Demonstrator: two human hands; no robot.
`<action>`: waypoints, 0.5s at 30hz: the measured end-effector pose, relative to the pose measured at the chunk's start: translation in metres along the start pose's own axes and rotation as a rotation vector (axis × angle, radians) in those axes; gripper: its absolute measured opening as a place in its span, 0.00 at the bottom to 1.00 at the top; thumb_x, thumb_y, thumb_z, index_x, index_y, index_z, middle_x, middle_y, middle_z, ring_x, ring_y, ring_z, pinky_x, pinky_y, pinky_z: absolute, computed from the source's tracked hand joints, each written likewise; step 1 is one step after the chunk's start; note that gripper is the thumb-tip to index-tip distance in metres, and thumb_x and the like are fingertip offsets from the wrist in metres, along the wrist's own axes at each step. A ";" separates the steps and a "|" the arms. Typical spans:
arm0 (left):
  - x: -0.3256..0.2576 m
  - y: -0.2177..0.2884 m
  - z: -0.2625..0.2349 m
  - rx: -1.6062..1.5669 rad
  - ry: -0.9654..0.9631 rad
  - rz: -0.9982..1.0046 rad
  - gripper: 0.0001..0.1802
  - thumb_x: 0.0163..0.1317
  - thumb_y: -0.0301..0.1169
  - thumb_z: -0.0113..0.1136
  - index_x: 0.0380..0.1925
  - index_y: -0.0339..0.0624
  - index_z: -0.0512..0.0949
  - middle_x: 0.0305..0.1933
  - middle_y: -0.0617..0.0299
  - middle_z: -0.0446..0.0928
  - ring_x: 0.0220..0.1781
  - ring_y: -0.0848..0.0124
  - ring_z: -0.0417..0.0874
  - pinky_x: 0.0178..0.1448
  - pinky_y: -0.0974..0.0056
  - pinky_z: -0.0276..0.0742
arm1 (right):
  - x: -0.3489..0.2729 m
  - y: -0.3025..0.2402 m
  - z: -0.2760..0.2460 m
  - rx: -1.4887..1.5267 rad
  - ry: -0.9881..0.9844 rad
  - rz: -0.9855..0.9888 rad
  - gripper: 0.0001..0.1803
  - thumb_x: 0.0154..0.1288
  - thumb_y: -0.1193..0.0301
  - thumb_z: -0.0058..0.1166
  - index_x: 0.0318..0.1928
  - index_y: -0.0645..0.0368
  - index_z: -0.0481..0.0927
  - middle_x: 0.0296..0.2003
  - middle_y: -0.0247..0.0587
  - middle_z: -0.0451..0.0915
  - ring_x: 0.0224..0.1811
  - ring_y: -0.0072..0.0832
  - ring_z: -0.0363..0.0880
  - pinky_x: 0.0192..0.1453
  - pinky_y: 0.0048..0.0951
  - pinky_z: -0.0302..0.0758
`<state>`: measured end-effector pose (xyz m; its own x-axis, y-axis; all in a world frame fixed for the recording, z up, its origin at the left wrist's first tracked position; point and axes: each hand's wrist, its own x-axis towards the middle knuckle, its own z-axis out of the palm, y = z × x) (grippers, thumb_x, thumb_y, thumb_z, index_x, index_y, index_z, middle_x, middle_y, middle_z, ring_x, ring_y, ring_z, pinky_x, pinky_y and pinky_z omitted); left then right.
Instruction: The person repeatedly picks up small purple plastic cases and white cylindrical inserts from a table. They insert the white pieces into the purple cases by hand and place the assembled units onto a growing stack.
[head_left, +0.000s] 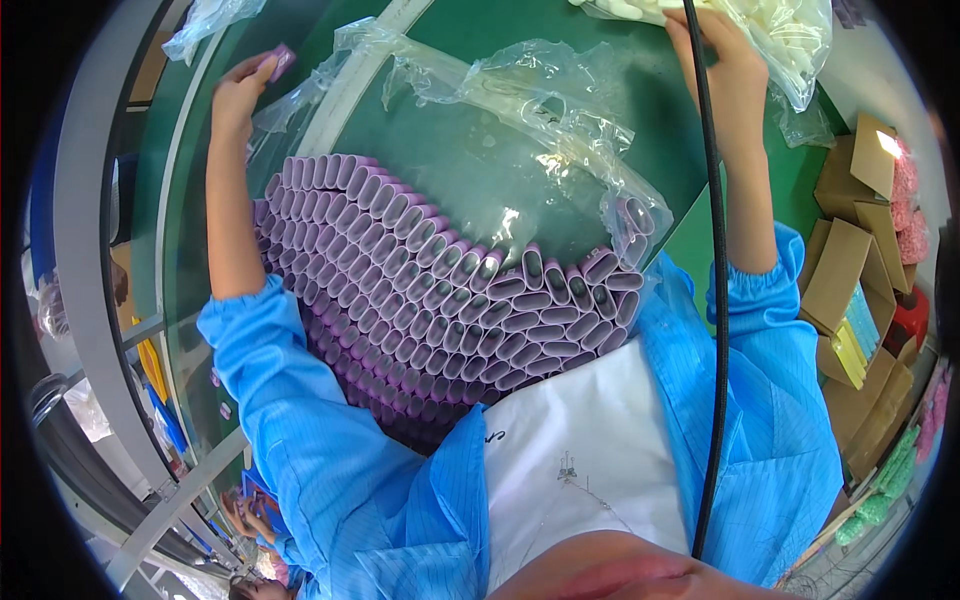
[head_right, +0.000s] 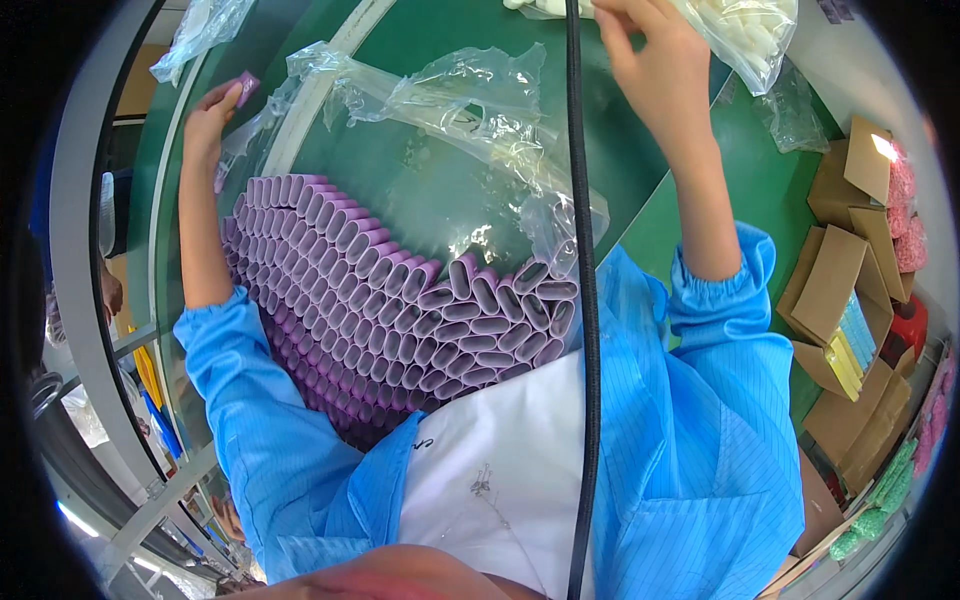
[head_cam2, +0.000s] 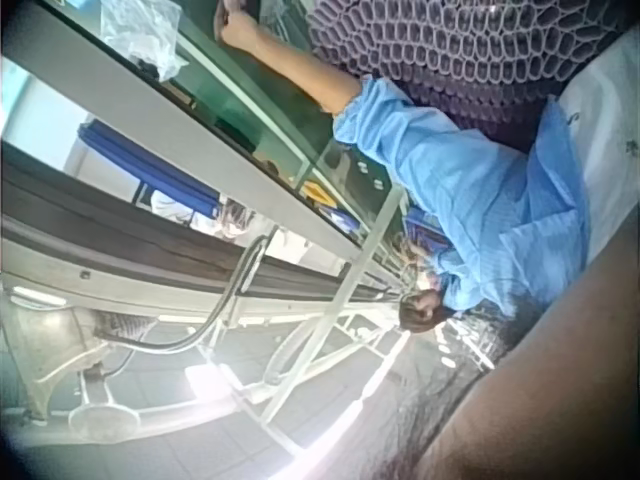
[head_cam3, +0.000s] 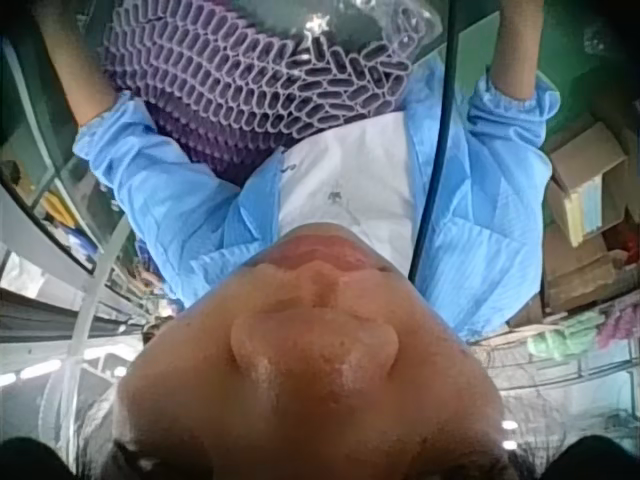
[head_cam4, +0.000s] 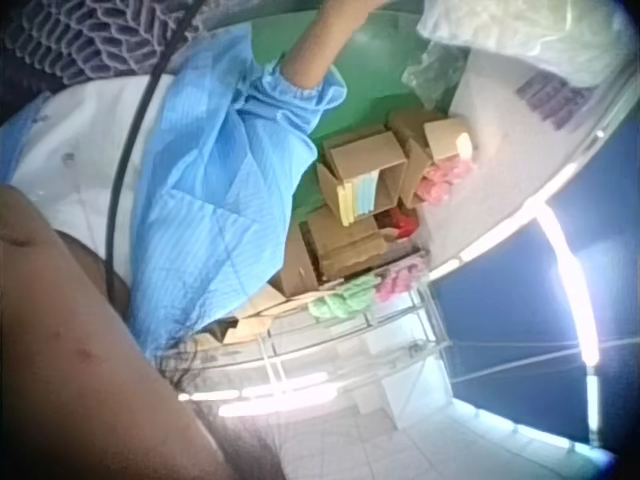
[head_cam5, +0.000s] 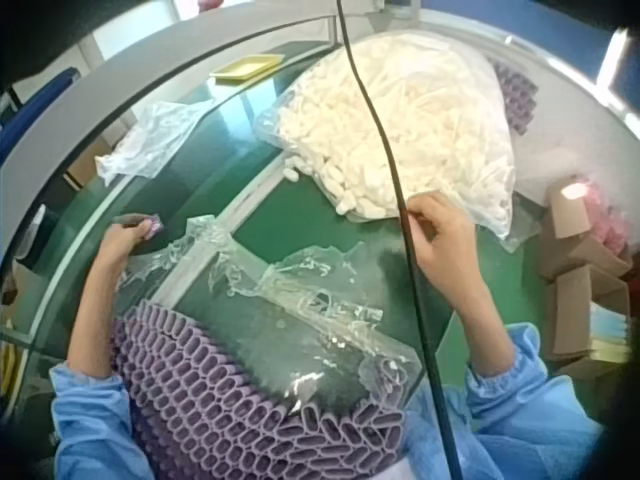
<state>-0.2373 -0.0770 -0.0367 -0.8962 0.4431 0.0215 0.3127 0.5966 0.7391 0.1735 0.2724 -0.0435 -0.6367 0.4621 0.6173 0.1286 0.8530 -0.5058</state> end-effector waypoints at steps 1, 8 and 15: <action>0.007 -0.031 -0.011 0.110 0.016 -0.029 0.22 0.57 0.42 0.68 0.50 0.45 0.83 0.46 0.57 0.83 0.49 0.68 0.81 0.55 0.64 0.73 | 0.009 -0.003 0.007 0.008 0.007 -0.033 0.07 0.59 0.77 0.60 0.39 0.63 0.80 0.32 0.45 0.79 0.33 0.35 0.78 0.37 0.29 0.74; -0.080 0.078 0.074 0.582 0.425 0.720 0.11 0.53 0.35 0.66 0.36 0.45 0.84 0.40 0.54 0.82 0.47 0.56 0.80 0.53 0.56 0.73 | 0.020 0.031 0.056 -0.180 -0.123 -0.197 0.03 0.58 0.77 0.55 0.33 0.64 0.78 0.35 0.53 0.77 0.40 0.50 0.78 0.43 0.42 0.76; -0.261 0.180 0.183 -0.007 -0.622 0.785 0.11 0.53 0.27 0.66 0.37 0.38 0.82 0.36 0.52 0.79 0.36 0.54 0.81 0.42 0.58 0.78 | 0.019 0.028 0.065 -0.299 -0.129 -0.204 0.04 0.56 0.78 0.54 0.32 0.66 0.74 0.36 0.56 0.75 0.40 0.52 0.77 0.43 0.43 0.75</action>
<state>0.1104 0.0368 -0.0323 -0.1123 0.9822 0.1503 0.7418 -0.0178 0.6704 0.1156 0.2893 -0.0857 -0.7600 0.2572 0.5969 0.1934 0.9663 -0.1700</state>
